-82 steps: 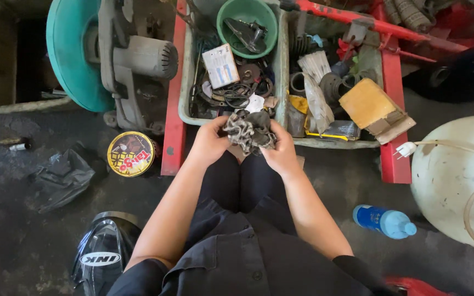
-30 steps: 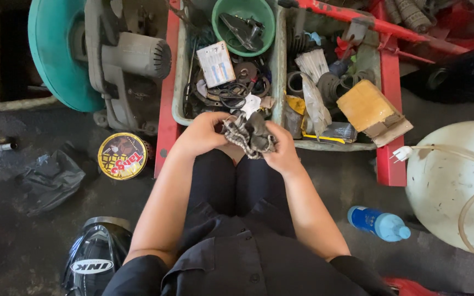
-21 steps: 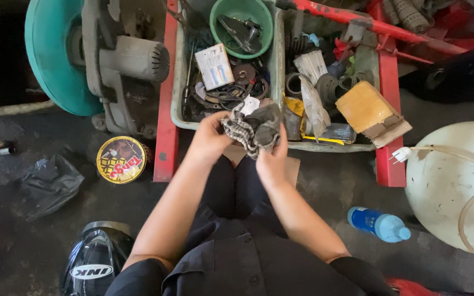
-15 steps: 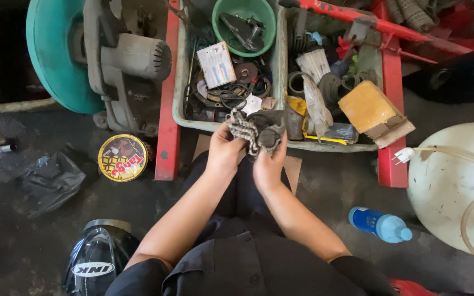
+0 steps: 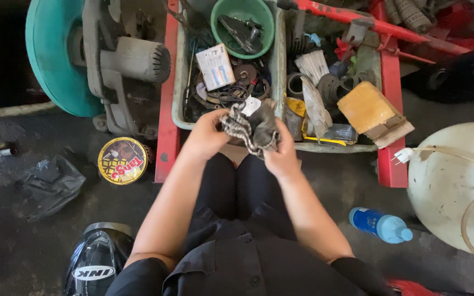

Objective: Inspecting and handling various engine components and gaskets in a parts bin.

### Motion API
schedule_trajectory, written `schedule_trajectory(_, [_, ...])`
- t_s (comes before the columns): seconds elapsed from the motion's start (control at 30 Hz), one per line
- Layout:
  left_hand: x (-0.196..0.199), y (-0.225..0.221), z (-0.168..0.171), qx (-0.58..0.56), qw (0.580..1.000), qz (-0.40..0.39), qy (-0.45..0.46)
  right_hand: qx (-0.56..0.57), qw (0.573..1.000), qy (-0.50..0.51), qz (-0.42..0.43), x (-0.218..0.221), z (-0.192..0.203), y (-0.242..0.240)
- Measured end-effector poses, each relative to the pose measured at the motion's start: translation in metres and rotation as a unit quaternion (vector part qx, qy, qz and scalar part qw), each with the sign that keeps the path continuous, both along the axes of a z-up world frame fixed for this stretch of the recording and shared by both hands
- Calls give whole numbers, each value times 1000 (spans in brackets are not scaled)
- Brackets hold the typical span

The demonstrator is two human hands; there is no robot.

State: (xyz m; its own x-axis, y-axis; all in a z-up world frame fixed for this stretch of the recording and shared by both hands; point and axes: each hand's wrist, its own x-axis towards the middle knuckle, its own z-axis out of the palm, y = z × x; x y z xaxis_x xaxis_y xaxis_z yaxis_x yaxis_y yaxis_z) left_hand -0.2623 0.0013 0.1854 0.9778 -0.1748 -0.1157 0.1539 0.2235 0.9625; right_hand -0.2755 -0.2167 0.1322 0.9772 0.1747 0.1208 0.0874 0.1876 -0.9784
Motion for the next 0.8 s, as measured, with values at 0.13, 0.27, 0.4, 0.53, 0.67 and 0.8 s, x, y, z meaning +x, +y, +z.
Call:
schedule_trajectory(0.13, [-12, -37, -21, -1, 994, 112, 15, 98, 971, 169, -139, -23, 51, 42])
schedule_trajectory(0.27, [-29, -62, -28, -258, 943, 206, 32, 48, 985, -54, -156, -19, 23, 44])
schedule_trajectory(0.4, [-22, -46, -30, -158, 971, 170, 55, -29, 997, -19, -65, -5, 39, 21])
schedule_trajectory(0.53, [-5, 7, 4, 88, 996, -13, -31, -203, 969, -141, -3, 9, 60, -12])
schedule_trajectory(0.67, [0, 17, 33, 192, 977, -85, -44, -160, 975, -92, 121, 12, 76, -15])
schedule_trajectory(0.8, [2, -2, 25, -21, 1000, -16, 10, 37, 999, 15, -30, 3, 29, 11])
